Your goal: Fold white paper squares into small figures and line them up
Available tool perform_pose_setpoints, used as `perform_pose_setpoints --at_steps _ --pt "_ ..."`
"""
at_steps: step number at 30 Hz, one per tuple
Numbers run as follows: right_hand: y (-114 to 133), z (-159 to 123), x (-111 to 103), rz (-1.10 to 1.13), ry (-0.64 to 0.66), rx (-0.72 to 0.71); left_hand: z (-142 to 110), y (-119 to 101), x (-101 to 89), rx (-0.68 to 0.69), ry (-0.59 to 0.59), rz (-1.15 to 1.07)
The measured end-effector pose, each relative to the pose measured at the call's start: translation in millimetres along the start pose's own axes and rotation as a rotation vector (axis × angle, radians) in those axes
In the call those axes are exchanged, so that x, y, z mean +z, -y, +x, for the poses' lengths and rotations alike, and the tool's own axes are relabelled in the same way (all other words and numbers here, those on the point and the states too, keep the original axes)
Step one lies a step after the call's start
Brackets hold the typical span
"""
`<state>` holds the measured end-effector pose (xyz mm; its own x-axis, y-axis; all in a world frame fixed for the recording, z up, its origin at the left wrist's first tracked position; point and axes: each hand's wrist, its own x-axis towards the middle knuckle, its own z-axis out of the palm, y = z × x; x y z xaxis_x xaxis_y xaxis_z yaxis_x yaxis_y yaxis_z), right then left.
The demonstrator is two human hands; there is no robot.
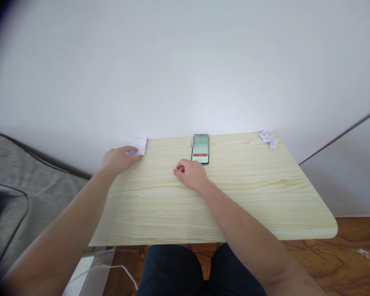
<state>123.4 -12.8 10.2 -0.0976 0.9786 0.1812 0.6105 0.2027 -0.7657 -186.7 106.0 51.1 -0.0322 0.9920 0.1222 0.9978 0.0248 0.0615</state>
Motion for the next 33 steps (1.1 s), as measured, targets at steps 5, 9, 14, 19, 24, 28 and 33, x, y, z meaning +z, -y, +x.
perform_pose_setpoints --at_steps 5,9,14,19,24,28,33 --pt "1 1 1 -0.006 -0.002 -0.005 -6 -1 3.3 0.001 -0.032 0.008" --pt "1 1 2 -0.010 -0.011 -0.002 -10 -3 2.2 -0.013 -0.035 0.019" --pt "1 1 3 -0.003 -0.014 0.001 -13 -5 2.8 -0.042 -0.035 -0.021" --pt "1 2 3 -0.002 -0.011 0.003 0 4 1.9 -0.105 0.008 -0.205" --pt "-1 1 2 0.003 -0.008 0.000 20 9 -7.9 -0.094 0.109 -0.271" --pt "0 0 3 0.003 -0.012 -0.002 24 6 -11.6 -0.104 0.104 -0.255" --pt "1 1 3 0.000 -0.010 -0.004 22 7 -10.5 -0.085 0.106 -0.226"
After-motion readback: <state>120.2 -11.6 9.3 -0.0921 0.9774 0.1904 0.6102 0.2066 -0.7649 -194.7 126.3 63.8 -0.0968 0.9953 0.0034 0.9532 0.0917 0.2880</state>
